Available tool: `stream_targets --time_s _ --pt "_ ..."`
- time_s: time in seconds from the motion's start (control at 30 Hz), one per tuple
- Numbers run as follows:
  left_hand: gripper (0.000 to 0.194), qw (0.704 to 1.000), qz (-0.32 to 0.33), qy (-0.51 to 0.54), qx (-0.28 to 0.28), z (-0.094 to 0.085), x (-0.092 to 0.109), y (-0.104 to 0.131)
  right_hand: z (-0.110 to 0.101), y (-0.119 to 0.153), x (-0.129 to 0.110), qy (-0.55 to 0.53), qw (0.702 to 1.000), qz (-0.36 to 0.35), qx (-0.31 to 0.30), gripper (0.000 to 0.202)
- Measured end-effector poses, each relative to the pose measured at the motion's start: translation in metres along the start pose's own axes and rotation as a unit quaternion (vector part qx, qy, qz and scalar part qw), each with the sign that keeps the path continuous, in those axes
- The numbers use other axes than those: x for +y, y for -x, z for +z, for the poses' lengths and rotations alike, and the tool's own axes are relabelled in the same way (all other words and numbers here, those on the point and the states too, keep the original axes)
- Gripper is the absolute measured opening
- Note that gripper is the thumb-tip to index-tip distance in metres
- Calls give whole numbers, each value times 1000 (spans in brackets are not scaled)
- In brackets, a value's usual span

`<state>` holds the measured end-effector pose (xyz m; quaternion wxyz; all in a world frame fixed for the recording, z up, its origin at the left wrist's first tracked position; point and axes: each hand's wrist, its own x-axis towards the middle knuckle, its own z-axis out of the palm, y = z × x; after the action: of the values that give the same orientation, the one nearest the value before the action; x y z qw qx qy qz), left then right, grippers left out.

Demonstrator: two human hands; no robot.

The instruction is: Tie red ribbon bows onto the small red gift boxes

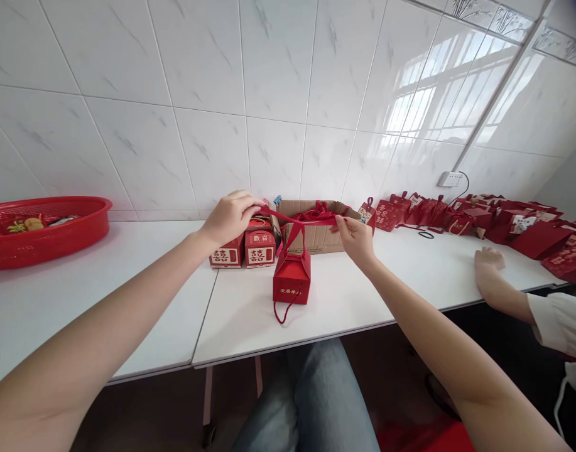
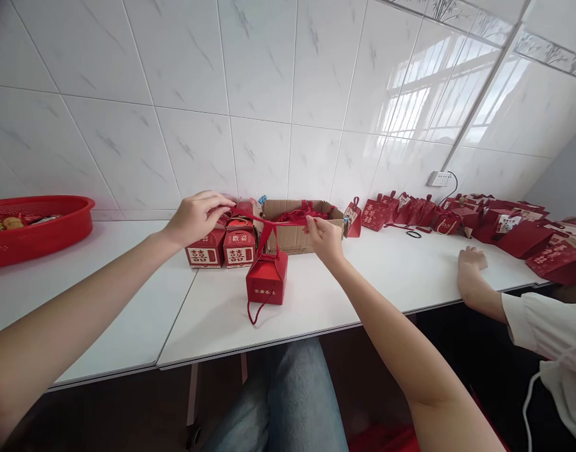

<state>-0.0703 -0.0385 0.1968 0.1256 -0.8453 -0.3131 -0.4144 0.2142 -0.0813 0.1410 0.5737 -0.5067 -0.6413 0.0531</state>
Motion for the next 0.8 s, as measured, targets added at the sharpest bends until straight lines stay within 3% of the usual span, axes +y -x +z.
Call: stream_targets --time_s 0.2,0.47,0.6,0.8 --pt "26 997 -44 -37 -58 -10 -25 41 -26 32 31 49 997 49 -20 49" --pt "21 969 -218 -16 -117 -5 -57 102 -49 72 71 78 985 150 -28 49" --pt "18 937 -317 8 -144 -1 -62 129 -57 96 89 101 977 181 -42 48" --pt "22 924 -352 24 -147 8 -61 148 -53 118 96 102 973 199 -52 48"
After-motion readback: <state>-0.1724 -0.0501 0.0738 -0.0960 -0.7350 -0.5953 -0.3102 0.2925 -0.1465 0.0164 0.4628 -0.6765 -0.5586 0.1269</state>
